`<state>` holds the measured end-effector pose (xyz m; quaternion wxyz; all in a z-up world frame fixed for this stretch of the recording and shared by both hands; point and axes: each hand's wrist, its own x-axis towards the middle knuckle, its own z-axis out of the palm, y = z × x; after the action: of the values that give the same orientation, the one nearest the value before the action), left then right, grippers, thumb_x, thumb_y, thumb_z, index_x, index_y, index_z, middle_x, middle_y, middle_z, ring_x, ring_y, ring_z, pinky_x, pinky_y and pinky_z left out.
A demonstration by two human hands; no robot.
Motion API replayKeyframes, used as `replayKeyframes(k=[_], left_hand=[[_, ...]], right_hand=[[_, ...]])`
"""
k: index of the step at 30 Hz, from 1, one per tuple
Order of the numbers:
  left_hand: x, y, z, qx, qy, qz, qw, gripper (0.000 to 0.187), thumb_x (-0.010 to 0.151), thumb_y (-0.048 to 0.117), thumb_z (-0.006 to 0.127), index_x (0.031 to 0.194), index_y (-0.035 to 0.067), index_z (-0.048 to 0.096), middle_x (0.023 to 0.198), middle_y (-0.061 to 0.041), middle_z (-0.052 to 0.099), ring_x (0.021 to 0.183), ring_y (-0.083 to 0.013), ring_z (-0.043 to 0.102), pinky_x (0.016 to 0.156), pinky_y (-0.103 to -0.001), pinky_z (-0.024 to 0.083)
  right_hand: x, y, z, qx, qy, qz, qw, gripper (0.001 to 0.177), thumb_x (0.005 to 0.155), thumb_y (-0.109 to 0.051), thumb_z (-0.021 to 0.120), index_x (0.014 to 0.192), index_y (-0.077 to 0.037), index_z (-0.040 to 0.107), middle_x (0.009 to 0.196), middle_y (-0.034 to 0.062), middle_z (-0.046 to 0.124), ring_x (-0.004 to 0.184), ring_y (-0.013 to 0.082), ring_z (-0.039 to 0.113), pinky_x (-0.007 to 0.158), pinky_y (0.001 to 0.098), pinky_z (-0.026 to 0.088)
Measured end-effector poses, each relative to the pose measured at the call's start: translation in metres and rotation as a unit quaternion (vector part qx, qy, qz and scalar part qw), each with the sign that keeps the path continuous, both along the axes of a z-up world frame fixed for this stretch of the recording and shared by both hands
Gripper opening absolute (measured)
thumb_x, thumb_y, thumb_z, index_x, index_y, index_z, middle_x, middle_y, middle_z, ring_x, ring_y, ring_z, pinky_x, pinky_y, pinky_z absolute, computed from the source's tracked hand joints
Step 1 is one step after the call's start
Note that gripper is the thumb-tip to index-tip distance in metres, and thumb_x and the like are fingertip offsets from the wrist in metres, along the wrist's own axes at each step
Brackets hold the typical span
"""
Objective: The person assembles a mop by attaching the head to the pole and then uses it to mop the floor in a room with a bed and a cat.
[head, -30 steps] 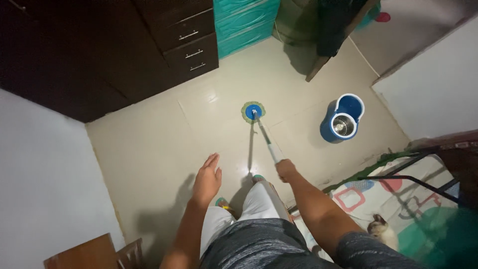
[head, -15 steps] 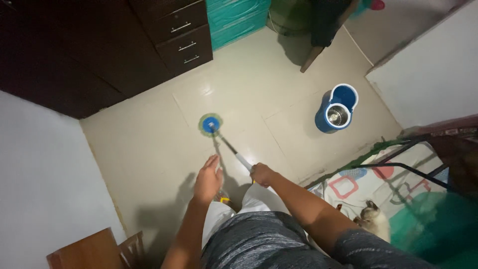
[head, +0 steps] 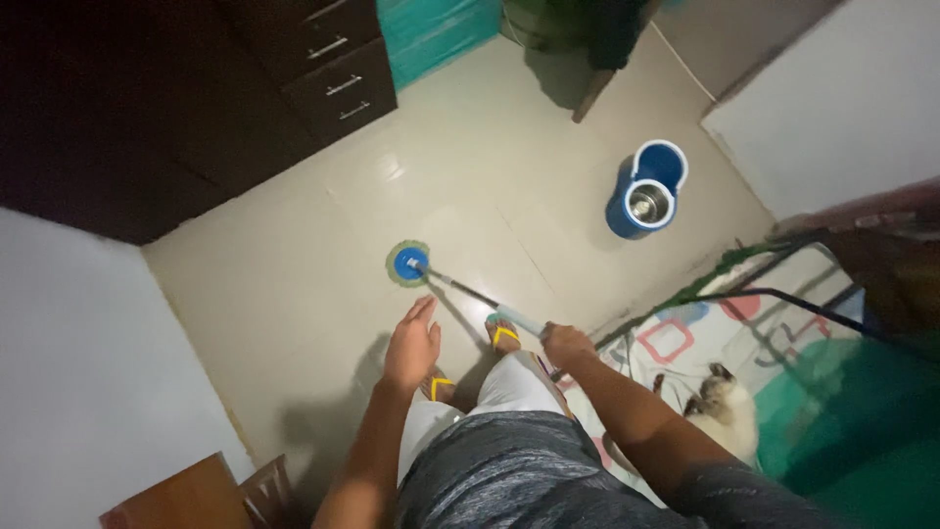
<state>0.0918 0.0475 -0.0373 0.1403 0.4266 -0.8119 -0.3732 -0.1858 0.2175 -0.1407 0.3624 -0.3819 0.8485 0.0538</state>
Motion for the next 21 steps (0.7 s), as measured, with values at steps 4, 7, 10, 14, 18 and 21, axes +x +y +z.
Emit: replayKeyframes(k=[4, 7, 10, 14, 18, 21], left_hand=[[-0.011, 0.001, 0.004, 0.001, 0.019, -0.007, 1.0, 0.047, 0.092, 0.008, 0.06, 0.137, -0.002, 0.058, 0.145, -0.02, 0.056, 0.137, -0.0335, 0.051, 0.113, -0.04, 0.041], [-0.016, 0.0, 0.005, -0.006, 0.02, -0.011, 1.0, 0.045, 0.092, 0.009, 0.061, 0.136, -0.002, 0.059, 0.144, -0.019, 0.058, 0.137, -0.0329, 0.052, 0.113, -0.039, 0.042], [-0.014, -0.003, 0.003, -0.021, 0.028, -0.013, 0.999, 0.046, 0.091, 0.008, 0.061, 0.135, -0.002, 0.06, 0.144, -0.019, 0.058, 0.137, -0.0326, 0.053, 0.113, -0.039, 0.043], [-0.003, -0.005, 0.006, -0.035, 0.029, 0.002, 0.999, 0.045, 0.091, 0.008, 0.061, 0.135, -0.003, 0.06, 0.143, -0.019, 0.059, 0.136, -0.0327, 0.053, 0.113, -0.039, 0.043], [0.007, -0.004, 0.011, -0.011, 0.019, 0.029, 0.999, 0.045, 0.091, 0.007, 0.06, 0.135, -0.003, 0.06, 0.145, -0.019, 0.058, 0.135, -0.0334, 0.053, 0.111, -0.04, 0.043], [0.016, 0.0, 0.01, -0.036, 0.028, 0.038, 0.998, 0.044, 0.091, 0.007, 0.061, 0.134, -0.003, 0.06, 0.143, -0.02, 0.059, 0.135, -0.0339, 0.054, 0.112, -0.04, 0.044]], right_hand=[[-0.036, 0.025, -0.019, -0.012, 0.035, -0.026, 0.999, 0.033, 0.095, -0.031, 0.054, 0.118, -0.011, 0.069, 0.112, 0.0236, 0.073, 0.108, 0.0433, 0.069, 0.096, 0.0527, 0.055], [-0.062, 0.037, -0.033, -0.01, 0.064, -0.042, 0.997, 0.035, 0.093, -0.033, 0.056, 0.118, -0.011, 0.068, 0.114, 0.0227, 0.071, 0.11, 0.0432, 0.068, 0.096, 0.0527, 0.054], [-0.077, 0.038, -0.04, -0.006, 0.086, -0.093, 0.992, 0.033, 0.092, -0.029, 0.055, 0.116, -0.011, 0.07, 0.115, 0.0224, 0.07, 0.111, 0.0437, 0.067, 0.096, 0.0533, 0.053], [-0.074, 0.029, -0.046, -0.041, 0.081, -0.063, 0.994, 0.031, 0.095, -0.027, 0.056, 0.104, -0.005, 0.075, 0.107, 0.0231, 0.073, 0.106, 0.0441, 0.071, 0.092, 0.0502, 0.057], [-0.052, 0.009, -0.056, -0.071, 0.115, 0.364, 0.921, 0.018, 0.078, -0.015, 0.064, 0.09, -0.009, 0.076, 0.097, 0.0161, 0.075, 0.099, 0.0359, 0.072, 0.087, 0.0455, 0.059], [-0.022, -0.013, -0.069, -0.024, 0.076, 0.381, 0.921, 0.018, 0.083, -0.016, 0.062, 0.089, -0.007, 0.076, 0.095, 0.0163, 0.075, 0.097, 0.0342, 0.073, 0.085, 0.0459, 0.059]])
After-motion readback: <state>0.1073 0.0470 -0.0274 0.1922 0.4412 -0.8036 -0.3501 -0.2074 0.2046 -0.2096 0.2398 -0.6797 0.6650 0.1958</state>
